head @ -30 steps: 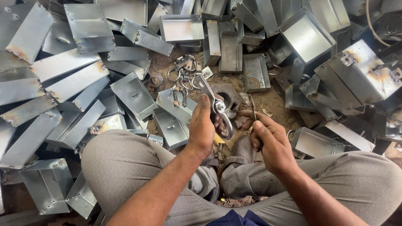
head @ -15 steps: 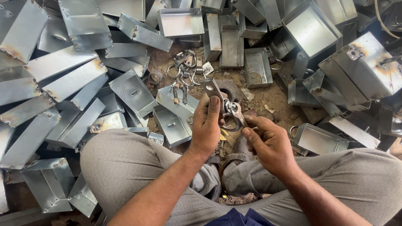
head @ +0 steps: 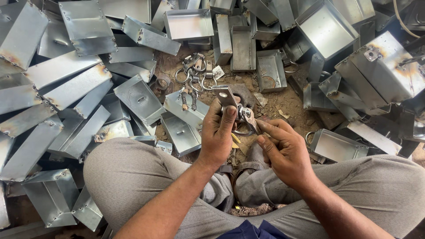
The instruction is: The person assembles metal hardware by fitting brackets and shackles together and tightening fasteners using a wrench and by hand.
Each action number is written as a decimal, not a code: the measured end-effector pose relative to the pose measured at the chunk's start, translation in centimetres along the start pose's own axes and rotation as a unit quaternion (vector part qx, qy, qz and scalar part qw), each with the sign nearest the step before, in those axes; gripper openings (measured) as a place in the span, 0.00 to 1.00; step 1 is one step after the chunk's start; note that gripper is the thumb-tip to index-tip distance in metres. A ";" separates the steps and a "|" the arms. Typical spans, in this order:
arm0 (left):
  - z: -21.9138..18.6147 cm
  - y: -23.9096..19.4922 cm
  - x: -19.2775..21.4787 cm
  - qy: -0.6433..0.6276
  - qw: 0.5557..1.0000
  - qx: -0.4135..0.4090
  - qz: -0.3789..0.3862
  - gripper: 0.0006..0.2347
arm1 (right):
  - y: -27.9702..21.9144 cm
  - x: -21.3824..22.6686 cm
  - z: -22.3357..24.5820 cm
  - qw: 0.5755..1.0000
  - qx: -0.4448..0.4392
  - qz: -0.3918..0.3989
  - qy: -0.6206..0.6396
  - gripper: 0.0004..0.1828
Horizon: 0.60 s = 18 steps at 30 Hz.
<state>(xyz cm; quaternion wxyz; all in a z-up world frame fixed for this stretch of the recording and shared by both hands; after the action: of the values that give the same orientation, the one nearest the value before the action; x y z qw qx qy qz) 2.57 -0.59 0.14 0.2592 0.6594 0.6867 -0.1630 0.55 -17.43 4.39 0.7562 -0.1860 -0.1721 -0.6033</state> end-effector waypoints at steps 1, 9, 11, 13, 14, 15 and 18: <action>0.1 -0.1 0.1 -0.004 1.000 0.013 0.002 0.18 | 0.0 0.0 0.0 1.000 0.000 0.000 0.000 0.22; 1.0 -0.4 1.0 -0.050 0.994 0.095 -0.008 0.21 | -0.6 -0.8 -0.2 0.997 -0.037 0.061 -0.020 0.25; 1.1 -0.3 0.9 -0.034 0.994 0.101 -0.003 0.26 | -0.8 -1.2 -0.3 0.995 -0.059 0.076 0.025 0.21; 1.2 -0.4 1.0 -0.043 0.992 0.115 -0.021 0.28 | -0.9 -1.5 -0.6 0.990 -0.082 0.092 0.069 0.17; 1.3 -0.5 1.1 -0.053 0.989 0.130 -0.037 0.29 | -0.8 -1.8 -0.9 0.983 -0.099 0.119 0.098 0.13; 1.4 -0.5 1.1 -0.053 0.989 0.130 -0.038 0.29 | -0.8 -2.0 -1.3 0.974 -0.116 0.146 0.126 0.09; 1.6 -0.5 1.2 -0.065 0.991 0.113 -0.021 0.29 | -1.1 -2.3 -2.2 0.928 -0.123 0.270 0.226 0.13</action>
<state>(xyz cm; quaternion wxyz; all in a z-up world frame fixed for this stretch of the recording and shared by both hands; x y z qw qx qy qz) 2.30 -0.55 -1.90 0.2233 0.6577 0.6595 -0.2875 -0.92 -16.79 1.49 0.8806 -0.1752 0.1355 -0.4189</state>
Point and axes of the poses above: each hand's wrist, its own y-axis towards the middle knuckle, its own x-axis out of the back of the hand, z = x × y, the point moved 3 cm from there along y, towards the middle knuckle, and after that the axes turned 9 degrees about -y, right-handed, at the moved point
